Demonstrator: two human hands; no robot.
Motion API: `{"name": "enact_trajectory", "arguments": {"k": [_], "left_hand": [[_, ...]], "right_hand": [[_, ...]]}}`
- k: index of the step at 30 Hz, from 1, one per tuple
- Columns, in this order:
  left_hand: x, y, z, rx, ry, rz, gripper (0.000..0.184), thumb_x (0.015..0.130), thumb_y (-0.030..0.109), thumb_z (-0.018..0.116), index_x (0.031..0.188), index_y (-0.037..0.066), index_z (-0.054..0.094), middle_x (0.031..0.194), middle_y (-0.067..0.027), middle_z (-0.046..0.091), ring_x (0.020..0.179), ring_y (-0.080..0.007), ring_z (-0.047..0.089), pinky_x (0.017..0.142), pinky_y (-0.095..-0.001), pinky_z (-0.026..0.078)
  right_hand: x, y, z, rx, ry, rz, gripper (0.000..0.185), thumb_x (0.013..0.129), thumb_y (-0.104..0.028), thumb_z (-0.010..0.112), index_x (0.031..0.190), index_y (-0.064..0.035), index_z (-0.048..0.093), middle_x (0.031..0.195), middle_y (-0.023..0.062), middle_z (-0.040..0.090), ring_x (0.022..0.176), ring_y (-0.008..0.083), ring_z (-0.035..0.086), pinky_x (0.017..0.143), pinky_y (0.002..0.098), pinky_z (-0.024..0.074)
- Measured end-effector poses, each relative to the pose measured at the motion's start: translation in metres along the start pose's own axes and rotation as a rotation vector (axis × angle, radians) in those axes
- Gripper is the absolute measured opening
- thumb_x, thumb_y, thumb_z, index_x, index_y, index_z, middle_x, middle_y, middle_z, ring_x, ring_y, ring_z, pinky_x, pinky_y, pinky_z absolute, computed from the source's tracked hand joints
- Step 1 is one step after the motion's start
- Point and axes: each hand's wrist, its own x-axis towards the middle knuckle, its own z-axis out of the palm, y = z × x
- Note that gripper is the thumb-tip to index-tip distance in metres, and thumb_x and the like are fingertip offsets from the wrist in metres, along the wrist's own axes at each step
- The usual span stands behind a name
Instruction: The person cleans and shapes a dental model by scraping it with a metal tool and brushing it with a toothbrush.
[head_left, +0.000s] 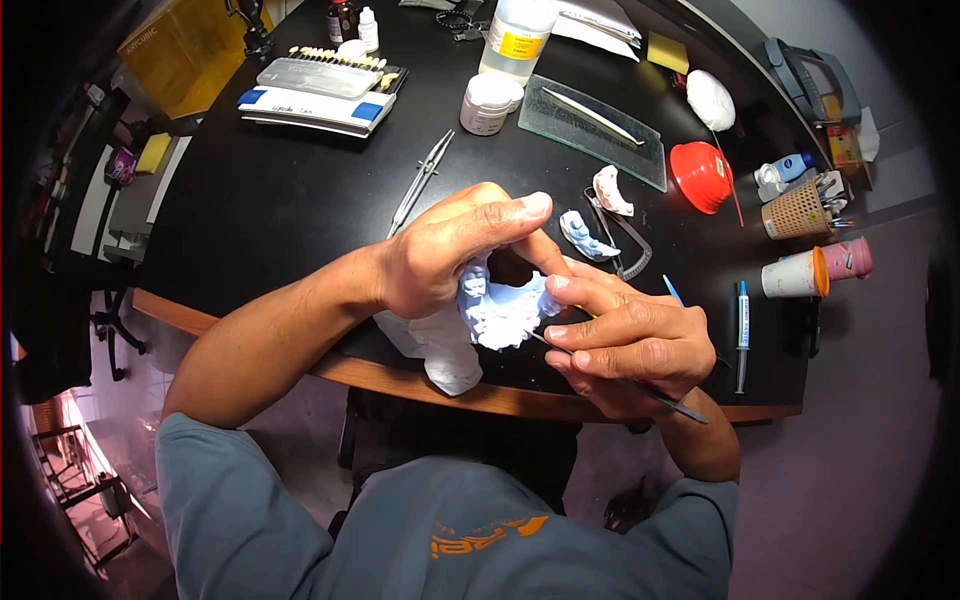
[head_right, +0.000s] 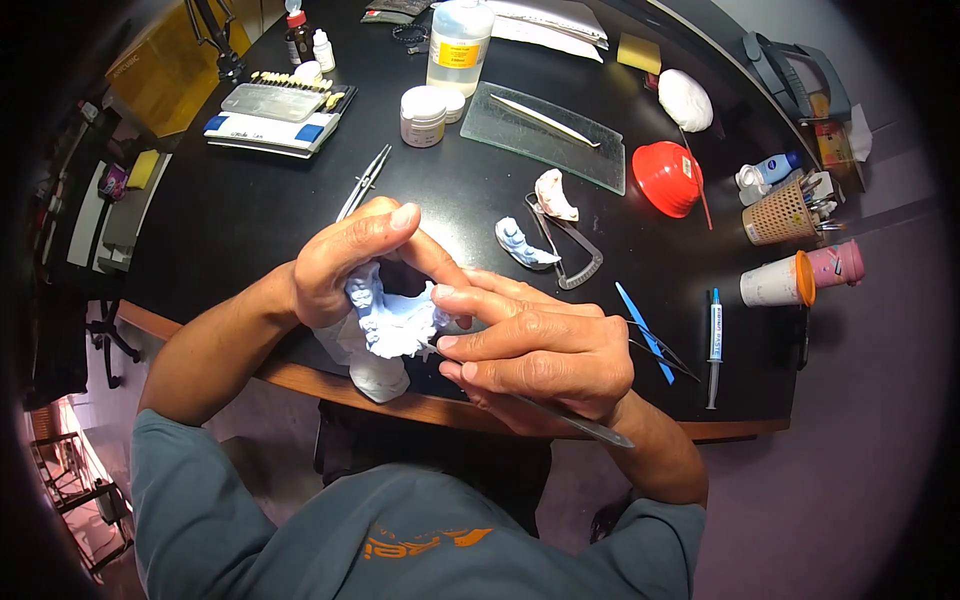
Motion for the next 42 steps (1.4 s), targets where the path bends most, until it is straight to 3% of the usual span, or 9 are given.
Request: {"name": "enact_trajectory", "arguments": {"k": [9, 13, 17, 24, 27, 29, 34, 42], "left_hand": [[-0.004, 0.0, 0.007, 0.088, 0.075, 0.029, 0.072, 0.114, 0.031, 0.022, 0.111, -0.018, 0.074, 0.108, -0.0307, 0.077, 0.101, -0.0301, 0.074, 0.101, -0.0355, 0.055], [-0.003, 0.005, 0.002, 0.106, -0.012, 0.075, 0.065, 0.117, 0.024, 0.019, 0.119, -0.018, 0.069, 0.112, -0.0319, 0.075, 0.104, -0.0315, 0.075, 0.102, -0.0361, 0.056], [-0.011, -0.032, -0.001, 0.391, 0.087, 0.41, 0.053, 0.118, 0.018, 0.021, 0.128, -0.017, 0.06, 0.116, -0.0324, 0.074, 0.106, -0.0331, 0.075, 0.102, -0.0378, 0.057], [-0.005, -0.021, -0.006, 0.484, 0.016, 0.543, 0.042, 0.118, 0.014, 0.026, 0.142, -0.009, 0.052, 0.114, -0.033, 0.074, 0.093, -0.0368, 0.077, 0.091, -0.0415, 0.061], [-0.005, -0.021, -0.003, 0.541, 0.058, 0.603, 0.045, 0.118, 0.016, 0.027, 0.142, -0.01, 0.056, 0.111, -0.0324, 0.075, 0.092, -0.0355, 0.077, 0.09, -0.0397, 0.061], [-0.004, -0.018, 0.0, 0.422, 0.069, 0.485, 0.05, 0.117, 0.02, 0.028, 0.134, -0.014, 0.062, 0.109, -0.0318, 0.076, 0.092, -0.0336, 0.077, 0.091, -0.0377, 0.06], [0.001, 0.01, 0.007, -0.151, 0.034, -0.153, 0.066, 0.112, 0.032, 0.032, 0.107, -0.019, 0.076, 0.104, -0.03, 0.078, 0.094, -0.0289, 0.076, 0.095, -0.0337, 0.058], [0.001, -0.001, 0.002, -0.162, -0.005, -0.136, 0.066, 0.109, 0.035, 0.037, 0.112, -0.019, 0.074, 0.1, -0.0287, 0.078, 0.091, -0.0276, 0.076, 0.088, -0.0328, 0.059]], "right_hand": [[0.003, -0.002, 0.001, -0.108, -0.035, -0.036, 0.016, 0.079, 0.004, 0.088, 0.092, 0.0, 0.079, 0.097, 0.0186, 0.08, 0.112, 0.0428, 0.077, 0.101, 0.0643, 0.0582], [0.003, -0.004, 0.001, -0.158, -0.043, -0.03, 0.014, 0.079, 0.003, 0.088, 0.089, 0.0003, 0.078, 0.095, 0.0181, 0.08, 0.111, 0.0424, 0.077, 0.1, 0.0636, 0.0585], [0.003, -0.005, 0.0, -0.194, -0.057, -0.042, 0.012, 0.079, 0.001, 0.087, 0.088, 0.0002, 0.078, 0.094, 0.0172, 0.081, 0.111, 0.0417, 0.077, 0.101, 0.0622, 0.0585], [0.004, -0.005, 0.002, -0.219, -0.058, -0.059, 0.01, 0.08, 0.0, 0.085, 0.086, 0.0015, 0.077, 0.093, 0.017, 0.08, 0.111, 0.0414, 0.077, 0.102, 0.0604, 0.0585], [0.005, -0.005, 0.003, -0.233, -0.055, -0.068, 0.01, 0.08, 0.0, 0.085, 0.085, 0.0019, 0.077, 0.092, 0.0169, 0.08, 0.111, 0.0416, 0.077, 0.102, 0.06, 0.0585], [0.005, -0.005, 0.003, -0.25, -0.06, -0.081, 0.01, 0.08, 0.0, 0.085, 0.084, 0.002, 0.076, 0.092, 0.017, 0.08, 0.11, 0.0417, 0.077, 0.102, 0.0599, 0.0587], [0.005, -0.005, 0.003, -0.298, -0.076, -0.143, 0.011, 0.08, 0.0, 0.085, 0.082, 0.002, 0.074, 0.095, 0.0183, 0.079, 0.11, 0.0423, 0.077, 0.1, 0.0601, 0.0603], [-0.003, 0.001, 0.004, -0.122, 0.043, -0.102, 0.021, 0.081, 0.006, 0.087, 0.098, 0.0, 0.077, 0.1, 0.0182, 0.079, 0.109, 0.0415, 0.078, 0.1, 0.058, 0.0608]]}}
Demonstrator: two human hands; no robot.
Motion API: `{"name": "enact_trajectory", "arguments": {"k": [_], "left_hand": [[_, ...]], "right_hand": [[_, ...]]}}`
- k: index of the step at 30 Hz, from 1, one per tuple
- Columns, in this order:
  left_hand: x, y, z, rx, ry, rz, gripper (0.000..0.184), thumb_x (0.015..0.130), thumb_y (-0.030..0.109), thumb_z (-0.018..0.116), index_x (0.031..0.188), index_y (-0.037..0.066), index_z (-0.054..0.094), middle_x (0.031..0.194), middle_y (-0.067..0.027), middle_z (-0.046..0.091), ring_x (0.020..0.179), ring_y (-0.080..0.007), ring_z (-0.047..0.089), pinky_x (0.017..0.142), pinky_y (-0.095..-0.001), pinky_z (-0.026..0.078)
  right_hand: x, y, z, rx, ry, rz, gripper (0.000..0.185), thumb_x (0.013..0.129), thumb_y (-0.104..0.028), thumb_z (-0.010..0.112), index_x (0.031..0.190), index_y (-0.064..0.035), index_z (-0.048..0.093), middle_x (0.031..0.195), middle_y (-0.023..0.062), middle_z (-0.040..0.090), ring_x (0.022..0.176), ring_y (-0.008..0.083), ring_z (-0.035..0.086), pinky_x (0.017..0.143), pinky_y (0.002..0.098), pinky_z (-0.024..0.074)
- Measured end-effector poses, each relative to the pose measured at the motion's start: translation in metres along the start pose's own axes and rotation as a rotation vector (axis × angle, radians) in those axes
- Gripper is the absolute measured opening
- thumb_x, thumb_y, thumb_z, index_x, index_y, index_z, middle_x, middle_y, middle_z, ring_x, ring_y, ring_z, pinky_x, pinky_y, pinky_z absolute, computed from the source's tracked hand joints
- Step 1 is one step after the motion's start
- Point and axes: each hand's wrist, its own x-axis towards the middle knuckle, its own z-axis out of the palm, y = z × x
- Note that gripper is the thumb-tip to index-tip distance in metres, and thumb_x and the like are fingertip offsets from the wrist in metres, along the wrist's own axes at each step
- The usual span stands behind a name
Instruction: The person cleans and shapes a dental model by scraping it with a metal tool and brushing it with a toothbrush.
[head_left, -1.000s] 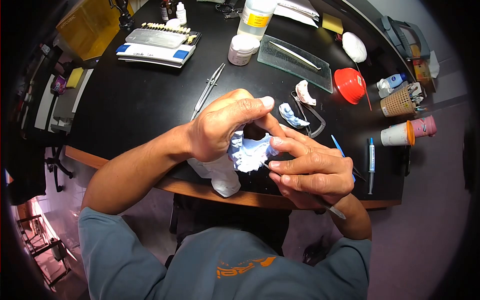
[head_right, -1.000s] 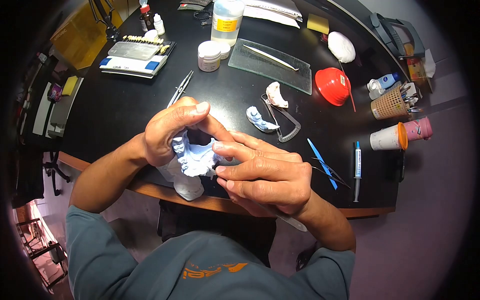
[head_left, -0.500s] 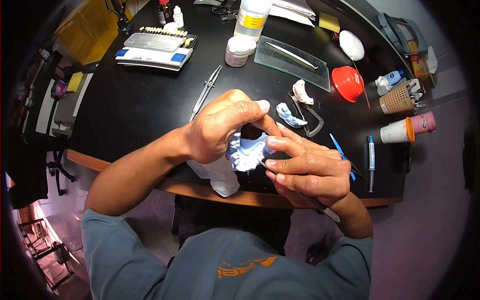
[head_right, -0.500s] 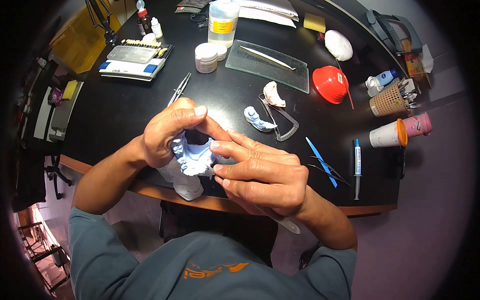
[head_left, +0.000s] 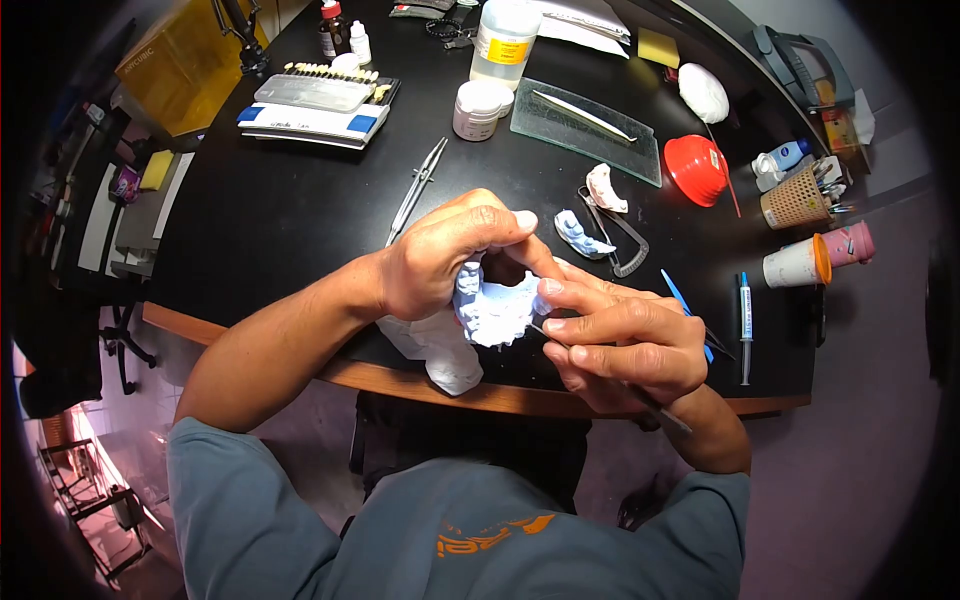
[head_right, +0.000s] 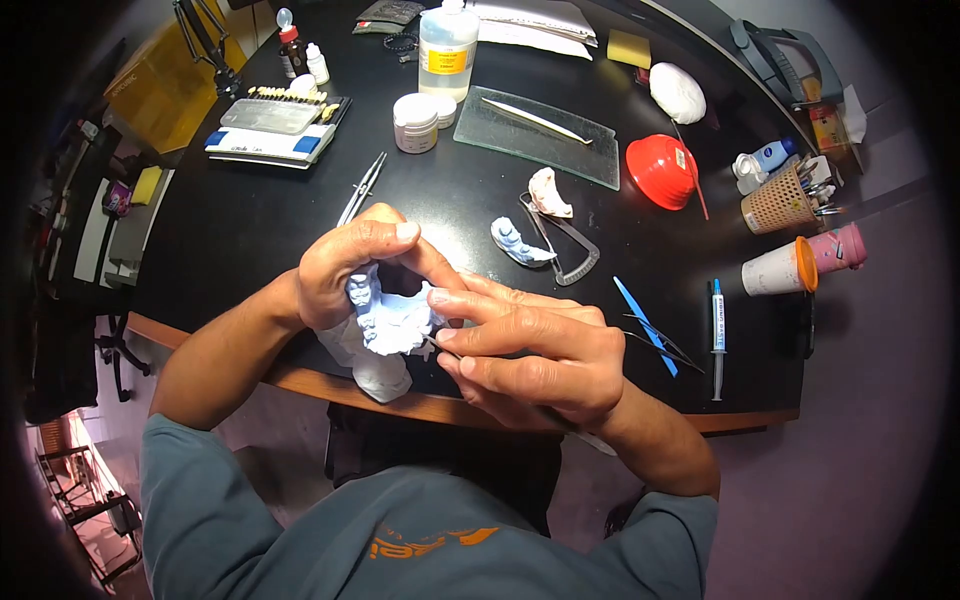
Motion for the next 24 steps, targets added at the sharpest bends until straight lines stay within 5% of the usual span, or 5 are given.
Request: {"name": "enact_trajectory", "arguments": {"k": [22, 24], "left_hand": [[-0.002, 0.012, 0.006, 0.07, 0.033, -0.022, 0.065, 0.107, 0.033, 0.035, 0.109, -0.019, 0.075, 0.105, -0.0306, 0.077, 0.097, -0.0304, 0.075, 0.094, -0.0349, 0.057], [-0.002, 0.003, 0.002, 0.236, 0.026, 0.125, 0.065, 0.109, 0.031, 0.032, 0.109, -0.019, 0.074, 0.104, -0.0305, 0.077, 0.097, -0.031, 0.075, 0.095, -0.0349, 0.057]], "right_hand": [[0.007, -0.004, -0.001, -0.044, -0.066, 0.015, 0.013, 0.079, 0.003, 0.087, 0.087, 0.0014, 0.077, 0.091, 0.0182, 0.079, 0.107, 0.0419, 0.078, 0.098, 0.0584, 0.0618], [0.008, -0.004, -0.001, -0.061, -0.078, 0.015, 0.012, 0.079, 0.003, 0.087, 0.085, 0.0019, 0.076, 0.089, 0.0181, 0.079, 0.106, 0.0413, 0.079, 0.097, 0.0575, 0.0626]]}}
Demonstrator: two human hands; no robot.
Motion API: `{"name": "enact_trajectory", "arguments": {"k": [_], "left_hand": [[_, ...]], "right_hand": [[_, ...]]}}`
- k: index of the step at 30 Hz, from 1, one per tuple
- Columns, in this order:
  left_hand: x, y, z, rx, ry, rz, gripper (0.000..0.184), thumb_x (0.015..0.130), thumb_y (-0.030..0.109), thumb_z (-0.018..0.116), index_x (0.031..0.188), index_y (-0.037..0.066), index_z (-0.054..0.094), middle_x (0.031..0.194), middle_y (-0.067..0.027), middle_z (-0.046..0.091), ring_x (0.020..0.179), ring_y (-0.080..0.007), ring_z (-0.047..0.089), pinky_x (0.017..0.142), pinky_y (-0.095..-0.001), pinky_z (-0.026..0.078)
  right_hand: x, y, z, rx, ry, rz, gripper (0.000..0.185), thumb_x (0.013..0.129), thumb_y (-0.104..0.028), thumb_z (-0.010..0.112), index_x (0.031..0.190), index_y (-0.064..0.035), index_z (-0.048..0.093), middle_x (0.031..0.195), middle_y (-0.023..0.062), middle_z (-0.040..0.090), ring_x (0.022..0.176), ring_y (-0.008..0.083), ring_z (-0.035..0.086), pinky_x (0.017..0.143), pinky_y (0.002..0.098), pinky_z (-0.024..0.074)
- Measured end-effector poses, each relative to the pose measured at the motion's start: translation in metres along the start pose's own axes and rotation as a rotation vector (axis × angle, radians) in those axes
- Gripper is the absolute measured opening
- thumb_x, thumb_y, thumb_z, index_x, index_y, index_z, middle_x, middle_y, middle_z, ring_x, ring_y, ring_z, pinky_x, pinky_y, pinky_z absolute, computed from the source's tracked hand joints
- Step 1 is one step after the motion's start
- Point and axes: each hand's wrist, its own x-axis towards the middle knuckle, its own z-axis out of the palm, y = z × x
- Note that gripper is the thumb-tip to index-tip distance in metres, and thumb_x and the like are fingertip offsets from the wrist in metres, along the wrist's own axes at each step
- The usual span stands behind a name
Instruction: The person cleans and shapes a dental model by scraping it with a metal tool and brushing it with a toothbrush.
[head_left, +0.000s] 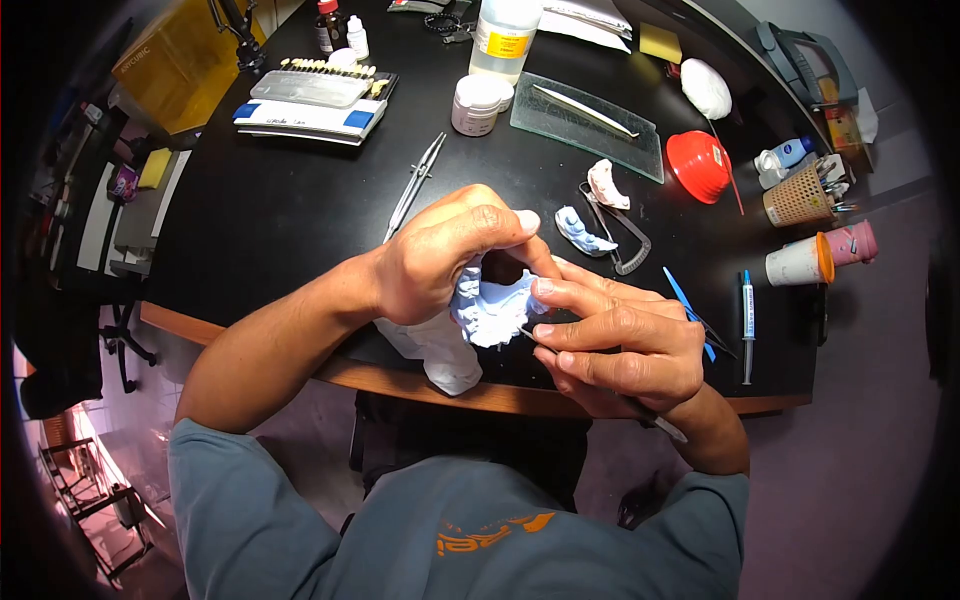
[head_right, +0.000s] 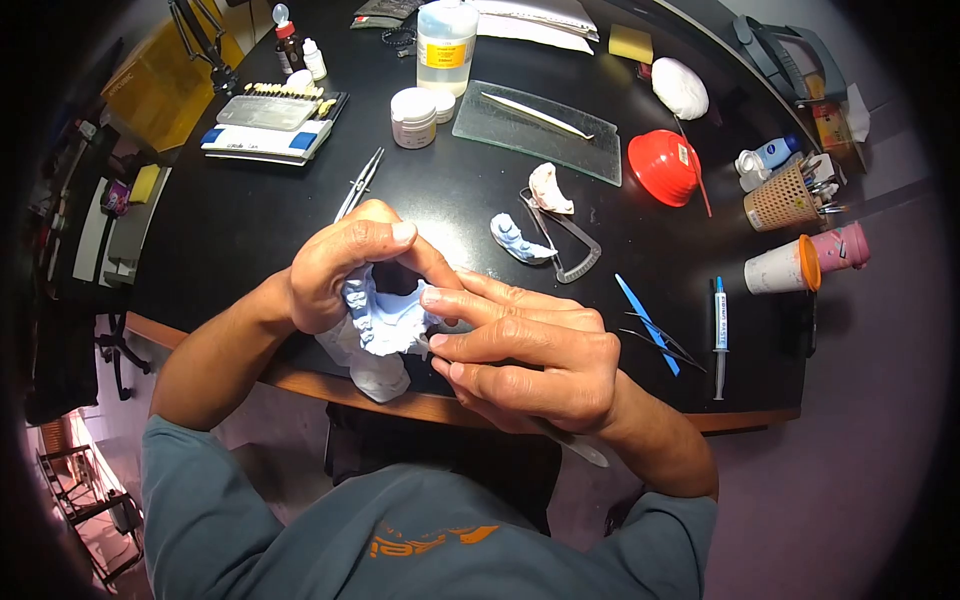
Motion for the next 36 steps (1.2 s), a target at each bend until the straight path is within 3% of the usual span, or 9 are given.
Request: {"name": "enact_trajectory", "arguments": {"k": [4, 9, 11, 14, 20, 23, 29, 32, 36], "left_hand": [[-0.006, -0.048, -0.008, 0.376, 0.065, 0.457, 0.031, 0.103, 0.007, 0.057, 0.128, -0.009, 0.062, 0.103, -0.0203, 0.076, 0.089, -0.0318, 0.072, 0.084, -0.0397, 0.056], [-0.003, -0.051, -0.008, 0.536, 0.12, 0.681, 0.046, 0.092, 0.001, 0.07, 0.136, -0.006, 0.058, 0.105, -0.0134, 0.076, 0.089, -0.0315, 0.07, 0.082, -0.0426, 0.055], [-0.003, -0.046, -0.008, 0.582, 0.132, 0.714, 0.045, 0.092, 0.002, 0.07, 0.135, -0.005, 0.059, 0.105, -0.0125, 0.077, 0.09, -0.0319, 0.069, 0.082, -0.0429, 0.055], [-0.004, -0.041, -0.009, 0.614, 0.108, 0.701, 0.044, 0.092, 0.002, 0.071, 0.134, -0.005, 0.059, 0.105, -0.0119, 0.077, 0.089, -0.0317, 0.069, 0.082, -0.0432, 0.054], [-0.005, -0.037, -0.01, 0.644, 0.085, 0.677, 0.043, 0.091, 0.003, 0.071, 0.132, -0.005, 0.06, 0.105, -0.0114, 0.077, 0.09, -0.0317, 0.069, 0.082, -0.0434, 0.054], [-0.004, -0.04, -0.01, 0.63, 0.079, 0.675, 0.043, 0.091, 0.003, 0.071, 0.132, -0.005, 0.06, 0.105, -0.0117, 0.077, 0.089, -0.0321, 0.069, 0.081, -0.0435, 0.054], [-0.007, -0.024, -0.011, 0.671, 0.014, 0.643, 0.045, 0.091, 0.002, 0.072, 0.133, -0.005, 0.059, 0.104, -0.0123, 0.077, 0.089, -0.0333, 0.069, 0.081, -0.0441, 0.054], [-0.007, -0.025, -0.011, 0.678, 0.006, 0.648, 0.046, 0.09, 0.001, 0.071, 0.134, -0.005, 0.059, 0.104, -0.0125, 0.077, 0.089, -0.0336, 0.069, 0.08, -0.0441, 0.054], [-0.007, -0.025, -0.011, 0.671, 0.018, 0.651, 0.046, 0.09, 0.0, 0.071, 0.135, -0.005, 0.059, 0.104, -0.0125, 0.077, 0.088, -0.0333, 0.069, 0.08, -0.0438, 0.054]], "right_hand": [[0.002, -0.001, -0.001, 0.026, -0.015, 0.034, 0.012, 0.078, 0.004, 0.087, 0.085, 0.0021, 0.077, 0.089, 0.0175, 0.079, 0.103, 0.0399, 0.08, 0.095, 0.0552, 0.0643], [-0.003, 0.0, -0.004, 0.08, -0.084, 0.048, 0.024, 0.079, 0.007, 0.089, 0.097, -0.0013, 0.077, 0.1, 0.0202, 0.08, 0.112, 0.044, 0.076, 0.102, 0.0624, 0.0579], [-0.003, 0.001, -0.003, 0.072, -0.094, 0.045, 0.023, 0.079, 0.007, 0.089, 0.097, -0.001, 0.077, 0.101, 0.0202, 0.08, 0.112, 0.0441, 0.076, 0.102, 0.0624, 0.058], [0.001, 0.0, 0.002, 0.02, -0.042, 0.021, 0.013, 0.078, 0.002, 0.088, 0.085, 0.0018, 0.077, 0.089, 0.0181, 0.08, 0.101, 0.0379, 0.08, 0.093, 0.0538, 0.0652], [0.001, 0.0, 0.0, 0.0, -0.075, 0.021, 0.013, 0.077, 0.002, 0.088, 0.085, 0.0003, 0.078, 0.09, 0.0182, 0.08, 0.1, 0.0368, 0.081, 0.093, 0.0522, 0.0654], [-0.002, 0.002, -0.003, 0.036, -0.119, 0.007, 0.021, 0.079, 0.007, 0.088, 0.095, -0.0001, 0.076, 0.101, 0.0209, 0.08, 0.109, 0.0429, 0.077, 0.099, 0.0612, 0.0603], [-0.004, 0.0, -0.002, 0.069, -0.128, 0.043, 0.022, 0.077, 0.009, 0.087, 0.095, -0.0001, 0.077, 0.1, 0.0212, 0.08, 0.105, 0.0411, 0.079, 0.098, 0.0589, 0.0611], [0.001, 0.0, 0.002, 0.019, -0.077, 0.031, 0.011, 0.076, 0.004, 0.085, 0.083, 0.0, 0.078, 0.089, 0.0165, 0.08, 0.095, 0.033, 0.081, 0.092, 0.0494, 0.066], [0.001, 0.001, 0.002, 0.03, -0.071, 0.021, 0.011, 0.076, 0.004, 0.085, 0.083, 0.0, 0.078, 0.089, 0.0163, 0.08, 0.094, 0.0329, 0.081, 0.092, 0.0484, 0.066]]}}
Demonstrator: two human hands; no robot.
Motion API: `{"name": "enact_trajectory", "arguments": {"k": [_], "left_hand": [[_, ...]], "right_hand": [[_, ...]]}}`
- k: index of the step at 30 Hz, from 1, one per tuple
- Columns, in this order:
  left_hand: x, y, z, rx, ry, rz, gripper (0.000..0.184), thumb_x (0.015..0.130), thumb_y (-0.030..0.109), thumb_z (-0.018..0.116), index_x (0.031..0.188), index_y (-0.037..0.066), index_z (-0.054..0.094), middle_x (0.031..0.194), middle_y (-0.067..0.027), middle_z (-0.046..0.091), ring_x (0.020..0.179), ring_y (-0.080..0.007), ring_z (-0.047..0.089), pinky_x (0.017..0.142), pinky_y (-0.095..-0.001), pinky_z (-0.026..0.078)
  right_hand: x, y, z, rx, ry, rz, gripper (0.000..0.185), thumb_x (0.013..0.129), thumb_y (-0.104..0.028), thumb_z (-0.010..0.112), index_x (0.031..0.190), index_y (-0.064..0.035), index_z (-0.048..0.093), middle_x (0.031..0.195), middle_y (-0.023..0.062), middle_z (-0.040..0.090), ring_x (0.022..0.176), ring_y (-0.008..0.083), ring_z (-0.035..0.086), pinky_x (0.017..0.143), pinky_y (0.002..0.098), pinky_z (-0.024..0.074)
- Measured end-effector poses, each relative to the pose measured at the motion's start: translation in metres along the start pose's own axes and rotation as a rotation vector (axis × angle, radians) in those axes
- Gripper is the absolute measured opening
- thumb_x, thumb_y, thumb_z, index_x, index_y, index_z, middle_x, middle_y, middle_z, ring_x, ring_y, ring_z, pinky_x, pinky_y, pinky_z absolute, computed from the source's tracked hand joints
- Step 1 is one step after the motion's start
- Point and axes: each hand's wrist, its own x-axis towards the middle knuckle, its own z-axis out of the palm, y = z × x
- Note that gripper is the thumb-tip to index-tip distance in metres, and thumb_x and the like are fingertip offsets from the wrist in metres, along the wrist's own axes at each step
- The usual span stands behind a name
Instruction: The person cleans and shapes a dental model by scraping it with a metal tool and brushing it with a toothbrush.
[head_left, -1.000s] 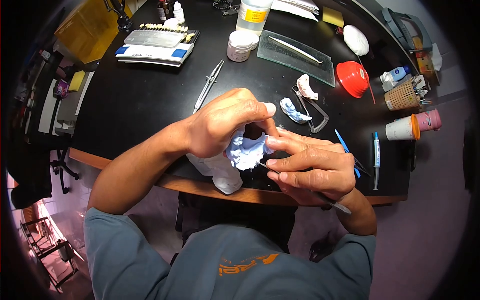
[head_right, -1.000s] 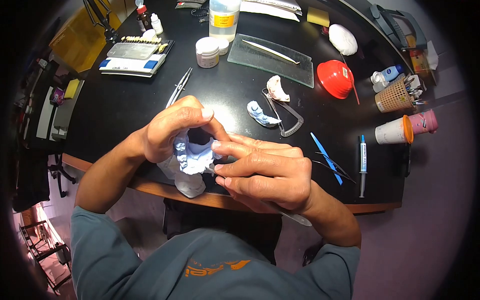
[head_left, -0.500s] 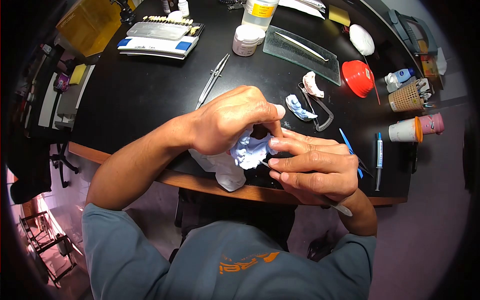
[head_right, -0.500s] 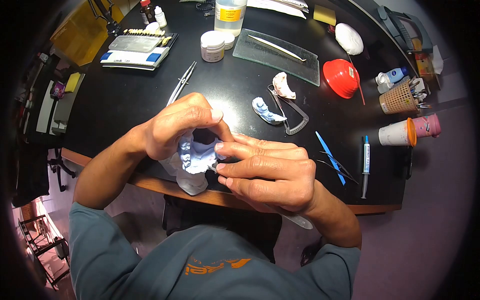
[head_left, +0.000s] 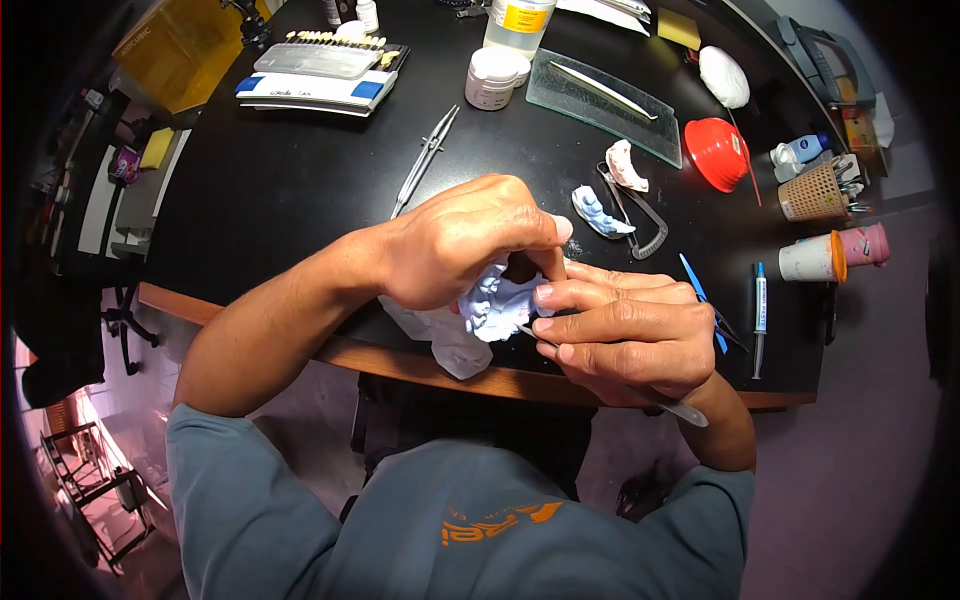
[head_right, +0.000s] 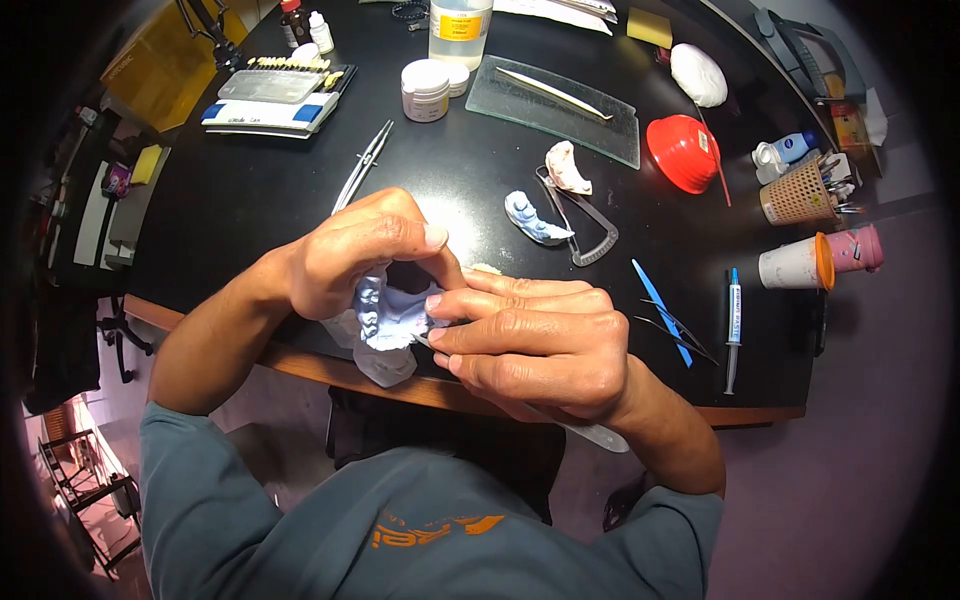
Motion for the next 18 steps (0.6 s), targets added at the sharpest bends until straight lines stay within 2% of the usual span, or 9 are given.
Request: {"name": "enact_trajectory", "arguments": {"k": [1, 5, 7, 10, 11, 17, 18], "left_hand": [[0.0, 0.0, 0.0, -0.008, 0.006, -0.001, 0.046, 0.091, 0.0, 0.071, 0.135, -0.005, 0.058, 0.104, -0.0125, 0.077, 0.089, -0.0331, 0.069, 0.08, -0.0436, 0.054], [-0.001, -0.005, -0.003, -0.119, -0.044, 0.028, 0.045, 0.104, 0.001, 0.062, 0.147, -0.008, 0.052, 0.109, -0.0232, 0.073, 0.089, -0.0294, 0.069, 0.08, -0.0409, 0.054], [-0.002, -0.008, 0.0, -0.166, -0.041, 0.035, 0.044, 0.105, 0.001, 0.061, 0.146, -0.008, 0.052, 0.108, -0.0234, 0.073, 0.088, -0.0304, 0.07, 0.079, -0.0415, 0.055], [-0.005, -0.009, 0.005, -0.126, 0.011, -0.003, 0.037, 0.098, 0.004, 0.068, 0.133, -0.004, 0.061, 0.105, -0.0137, 0.076, 0.092, -0.0338, 0.07, 0.081, -0.043, 0.055], [-0.005, -0.009, 0.005, -0.123, 0.007, -0.001, 0.037, 0.098, 0.005, 0.068, 0.133, -0.004, 0.062, 0.105, -0.0136, 0.076, 0.092, -0.0337, 0.07, 0.082, -0.043, 0.055], [-0.007, -0.013, 0.007, -0.124, 0.001, 0.018, 0.036, 0.097, 0.008, 0.069, 0.131, -0.004, 0.063, 0.105, -0.013, 0.076, 0.093, -0.0331, 0.07, 0.083, -0.0429, 0.055], [-0.006, -0.011, 0.007, -0.101, -0.001, 0.014, 0.036, 0.097, 0.008, 0.07, 0.13, -0.004, 0.063, 0.105, -0.013, 0.076, 0.093, -0.033, 0.07, 0.083, -0.0427, 0.055]], "right_hand": [[0.001, 0.0, 0.0, -0.002, -0.001, -0.001, 0.01, 0.076, 0.003, 0.085, 0.083, 0.0, 0.078, 0.089, 0.0162, 0.08, 0.094, 0.0328, 0.082, 0.092, 0.0483, 0.0659], [0.001, 0.0, -0.002, 0.007, -0.024, 0.015, 0.012, 0.075, 0.003, 0.087, 0.084, -0.0002, 0.079, 0.09, 0.0167, 0.08, 0.096, 0.0338, 0.081, 0.093, 0.0485, 0.0656], [-0.002, 0.002, -0.001, 0.079, 0.01, 0.04, 0.014, 0.075, 0.003, 0.088, 0.085, -0.0003, 0.079, 0.09, 0.0171, 0.08, 0.098, 0.0343, 0.081, 0.093, 0.0483, 0.0655], [-0.003, 0.004, -0.003, 0.135, -0.008, 0.034, 0.02, 0.076, 0.006, 0.09, 0.092, 0.0002, 0.079, 0.093, 0.0197, 0.081, 0.101, 0.0373, 0.08, 0.094, 0.0528, 0.0639], [-0.003, 0.004, -0.004, 0.144, -0.024, 0.026, 0.023, 0.077, 0.007, 0.091, 0.095, 0.0004, 0.078, 0.095, 0.0209, 0.081, 0.102, 0.0386, 0.08, 0.095, 0.055, 0.0631], [-0.002, 0.001, -0.004, 0.136, -0.043, 0.045, 0.023, 0.075, 0.008, 0.091, 0.092, -0.0004, 0.078, 0.094, 0.0204, 0.08, 0.1, 0.039, 0.08, 0.094, 0.0546, 0.0635], [-0.002, 0.001, -0.003, 0.126, -0.032, 0.042, 0.021, 0.074, 0.007, 0.09, 0.09, -0.0003, 0.079, 0.092, 0.0195, 0.08, 0.099, 0.0375, 0.081, 0.092, 0.0518, 0.0646]]}}
